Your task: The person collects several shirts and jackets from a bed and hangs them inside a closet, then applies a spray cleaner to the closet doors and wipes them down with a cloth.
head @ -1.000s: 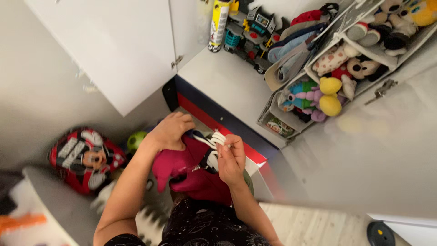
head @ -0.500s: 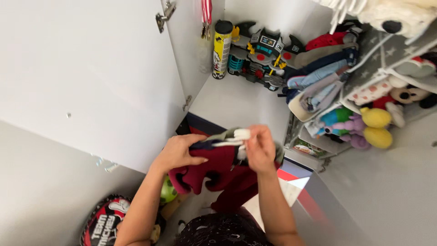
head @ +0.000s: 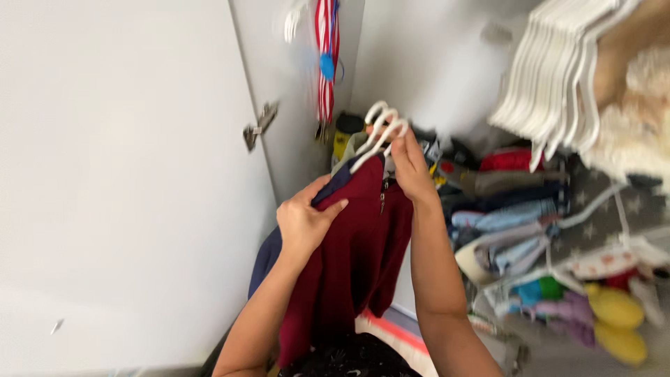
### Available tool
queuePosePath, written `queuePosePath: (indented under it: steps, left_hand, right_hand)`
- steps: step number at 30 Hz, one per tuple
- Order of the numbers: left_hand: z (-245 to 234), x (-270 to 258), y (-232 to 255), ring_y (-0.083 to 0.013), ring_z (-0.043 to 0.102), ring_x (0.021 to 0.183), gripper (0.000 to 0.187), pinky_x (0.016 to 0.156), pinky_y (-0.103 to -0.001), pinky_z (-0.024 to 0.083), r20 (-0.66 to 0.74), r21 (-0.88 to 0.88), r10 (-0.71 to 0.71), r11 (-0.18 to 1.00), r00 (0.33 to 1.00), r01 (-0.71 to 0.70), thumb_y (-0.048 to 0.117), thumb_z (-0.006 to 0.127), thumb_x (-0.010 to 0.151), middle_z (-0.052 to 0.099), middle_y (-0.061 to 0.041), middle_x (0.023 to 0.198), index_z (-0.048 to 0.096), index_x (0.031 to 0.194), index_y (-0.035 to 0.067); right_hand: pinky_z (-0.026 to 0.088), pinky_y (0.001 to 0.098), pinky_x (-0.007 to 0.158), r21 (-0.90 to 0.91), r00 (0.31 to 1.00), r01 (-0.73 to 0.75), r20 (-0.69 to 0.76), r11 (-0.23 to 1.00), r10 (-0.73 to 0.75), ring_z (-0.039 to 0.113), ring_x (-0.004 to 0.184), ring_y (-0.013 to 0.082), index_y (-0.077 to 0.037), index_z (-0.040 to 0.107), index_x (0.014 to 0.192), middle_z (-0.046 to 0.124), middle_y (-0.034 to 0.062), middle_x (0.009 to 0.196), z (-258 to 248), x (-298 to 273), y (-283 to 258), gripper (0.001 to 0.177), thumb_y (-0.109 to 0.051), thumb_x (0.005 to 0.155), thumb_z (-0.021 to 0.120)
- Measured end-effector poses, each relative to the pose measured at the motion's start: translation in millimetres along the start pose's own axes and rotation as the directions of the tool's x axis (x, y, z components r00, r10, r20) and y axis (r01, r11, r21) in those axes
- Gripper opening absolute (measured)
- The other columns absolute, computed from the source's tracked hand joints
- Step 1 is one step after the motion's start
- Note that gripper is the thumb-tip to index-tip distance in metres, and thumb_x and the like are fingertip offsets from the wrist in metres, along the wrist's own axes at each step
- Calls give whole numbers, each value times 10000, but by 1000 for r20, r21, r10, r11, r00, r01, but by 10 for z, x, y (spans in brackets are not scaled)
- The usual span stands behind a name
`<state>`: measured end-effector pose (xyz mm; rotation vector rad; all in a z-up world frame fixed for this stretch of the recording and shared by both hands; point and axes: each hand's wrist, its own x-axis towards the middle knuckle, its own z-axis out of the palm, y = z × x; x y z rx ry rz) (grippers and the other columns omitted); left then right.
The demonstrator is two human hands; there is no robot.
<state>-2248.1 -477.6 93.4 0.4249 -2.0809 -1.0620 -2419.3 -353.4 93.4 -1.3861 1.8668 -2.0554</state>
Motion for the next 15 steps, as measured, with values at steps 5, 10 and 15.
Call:
queuePosePath:
  steps: [5,10,15]
  left_hand:
    - [410,904,23,-282,588,537,453,580,-393,476,87,129,-89,989,992,77,314,764,610,593,-107,545,644,1021,164]
    - [762,1764,50,-313,593,586,456,601,-423,475,80,113,-22,994,997,13,293,748,621,593,-117,552,629,1043,167]
    - [1002,2368,64,-350,611,693,463,629,-442,481,37,123,54,991,998,-58,268,731,649,632,-143,681,592,1066,124]
  right_hand:
    - [355,323,1012,-58,982,-88,-170,994,77,517,1129,205,10,425,1267,588,142,1151,-211,871,567,450,-298,974,279]
    - [323,313,1005,-192,911,-187,-401,963,97,455,1186,229,1,407,1281,508,144,1243,-288,1578,815,423,-267,966,319]
    - [282,306,1031,-214,916,-129,-400,968,33,363,1253,237,-25,334,1330,389,142,1350,-326,1959,913,442,-237,942,336]
